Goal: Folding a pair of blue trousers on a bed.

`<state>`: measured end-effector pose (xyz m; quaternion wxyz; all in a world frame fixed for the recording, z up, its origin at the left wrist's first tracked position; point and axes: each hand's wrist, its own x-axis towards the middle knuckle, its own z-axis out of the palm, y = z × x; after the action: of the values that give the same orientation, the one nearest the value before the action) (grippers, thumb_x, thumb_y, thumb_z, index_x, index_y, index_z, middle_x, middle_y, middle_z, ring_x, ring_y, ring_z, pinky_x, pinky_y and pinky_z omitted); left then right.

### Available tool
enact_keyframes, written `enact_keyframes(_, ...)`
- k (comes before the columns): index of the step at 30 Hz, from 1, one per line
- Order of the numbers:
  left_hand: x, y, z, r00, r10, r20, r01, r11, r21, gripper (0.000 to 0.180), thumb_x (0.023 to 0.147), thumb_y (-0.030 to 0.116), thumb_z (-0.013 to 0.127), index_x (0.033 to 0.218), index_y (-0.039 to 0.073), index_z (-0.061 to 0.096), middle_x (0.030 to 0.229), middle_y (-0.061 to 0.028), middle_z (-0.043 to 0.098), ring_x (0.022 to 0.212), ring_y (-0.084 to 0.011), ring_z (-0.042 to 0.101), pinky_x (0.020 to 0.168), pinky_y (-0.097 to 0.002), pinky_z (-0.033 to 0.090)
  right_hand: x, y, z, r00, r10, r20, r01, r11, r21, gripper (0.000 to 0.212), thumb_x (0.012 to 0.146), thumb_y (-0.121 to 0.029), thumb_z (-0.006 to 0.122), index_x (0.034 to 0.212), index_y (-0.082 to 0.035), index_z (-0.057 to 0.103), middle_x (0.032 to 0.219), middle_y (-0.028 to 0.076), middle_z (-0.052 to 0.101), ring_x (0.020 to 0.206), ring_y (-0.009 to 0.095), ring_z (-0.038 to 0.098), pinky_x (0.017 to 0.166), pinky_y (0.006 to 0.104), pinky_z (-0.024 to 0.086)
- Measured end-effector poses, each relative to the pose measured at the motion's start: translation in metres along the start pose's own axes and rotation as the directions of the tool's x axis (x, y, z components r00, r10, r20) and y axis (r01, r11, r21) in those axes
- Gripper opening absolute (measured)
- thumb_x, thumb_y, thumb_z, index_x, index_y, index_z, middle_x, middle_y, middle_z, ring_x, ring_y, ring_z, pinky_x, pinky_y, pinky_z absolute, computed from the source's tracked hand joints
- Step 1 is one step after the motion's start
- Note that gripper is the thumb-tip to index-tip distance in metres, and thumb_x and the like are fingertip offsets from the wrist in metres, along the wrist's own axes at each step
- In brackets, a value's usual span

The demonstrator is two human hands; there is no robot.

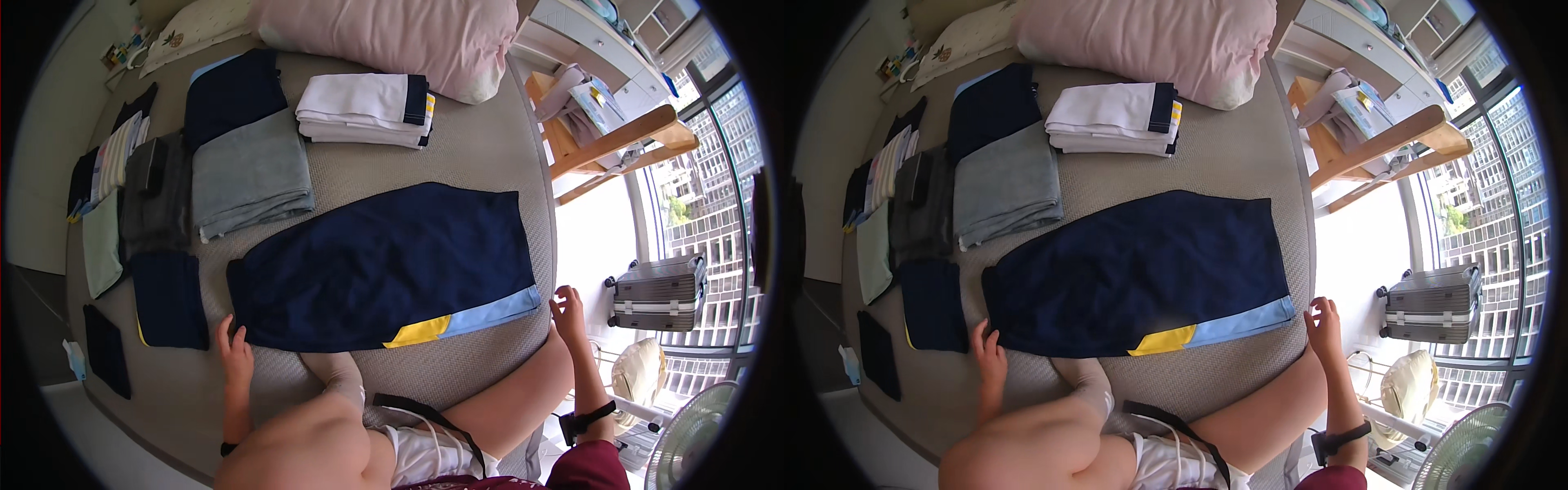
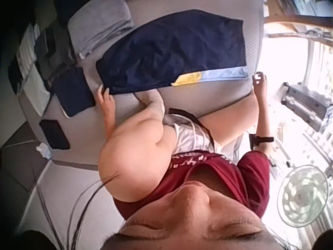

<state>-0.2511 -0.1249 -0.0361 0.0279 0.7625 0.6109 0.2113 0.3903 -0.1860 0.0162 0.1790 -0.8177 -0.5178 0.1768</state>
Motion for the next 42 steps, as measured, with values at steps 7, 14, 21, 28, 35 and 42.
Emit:
enact_keyframes(7,-0.006,0.019,0.007,0.941,-0.335,-0.050,0.295,0.882,-0.367,0.041,0.072,-0.012,0.042,0.110,0.000,0.049,0.120,-0.0162,0.048,0.107,-0.0299,0.049,0.087,-0.0332,0.042,0.001,-0.010,0.031,0.746,0.561,0.359,-0.666,0.619,0.417,0.028,0.088,-0.020,0.059,0.109,-0.006,0.046,0.087,0.009,0.053,0.066,0.018,0.063,0.053,0.0290,0.054)
enact_keyframes(14,-0.009,0.018,0.025,0.709,-0.705,0.013,0.616,0.610,-0.498,0.025,0.088,0.011,0.055,0.111,0.001,0.048,0.100,-0.0077,0.048,0.078,-0.0147,0.049,0.069,-0.0258,0.043,-0.003,-0.017,0.038,0.765,0.589,0.260,-0.583,0.461,0.669,0.026,0.086,-0.013,0.062,0.105,-0.004,0.047,0.082,0.007,0.054,0.059,0.016,0.061,0.050,0.0245,0.053)
enact_keyframes(21,0.016,0.038,0.001,0.391,-0.808,0.440,0.803,0.066,-0.592,0.036,0.087,0.019,0.064,0.113,0.003,0.044,0.091,-0.0052,0.044,0.064,-0.0127,0.050,0.055,-0.0238,0.042,-0.004,-0.013,0.034,0.786,0.540,0.302,-0.580,0.473,0.664,0.016,0.085,-0.011,0.063,0.093,-0.005,0.051,0.077,0.005,0.056,0.061,0.014,0.060,0.055,0.0232,0.052)
enact_keyframes(28,0.000,0.013,0.005,0.468,-0.760,0.451,0.601,-0.100,-0.793,0.026,0.088,0.016,0.061,0.107,0.007,0.046,0.090,-0.0024,0.049,0.071,-0.0132,0.052,0.062,-0.0282,0.044,-0.009,0.001,0.029,0.833,0.469,0.292,-0.500,0.416,0.759,0.012,0.083,-0.011,0.065,0.084,-0.008,0.053,0.073,0.000,0.055,0.063,0.009,0.054,0.054,0.0201,0.045)
enact_keyframes(35,0.018,0.024,-0.012,0.505,-0.652,0.566,0.572,-0.239,-0.785,0.009,0.093,0.014,0.051,0.101,0.009,0.048,0.100,-0.0020,0.055,0.086,-0.0140,0.054,0.074,-0.0307,0.045,-0.010,-0.016,0.005,0.775,0.405,0.485,-0.632,0.514,0.580,0.010,0.085,-0.010,0.062,0.084,-0.010,0.052,0.075,-0.001,0.057,0.067,0.009,0.055,0.054,0.0206,0.042)
enact_keyframes(42,0.004,-0.014,-0.005,0.630,-0.494,0.599,0.608,-0.166,-0.776,0.011,0.095,0.014,0.047,0.104,0.007,0.048,0.107,-0.0046,0.055,0.095,-0.0148,0.054,0.079,-0.0299,0.044,-0.007,0.012,0.022,0.875,0.249,0.414,-0.476,0.588,0.653,0.009,0.084,-0.004,0.061,0.085,-0.006,0.052,0.077,0.002,0.060,0.070,0.009,0.056,0.060,0.0221,0.043)
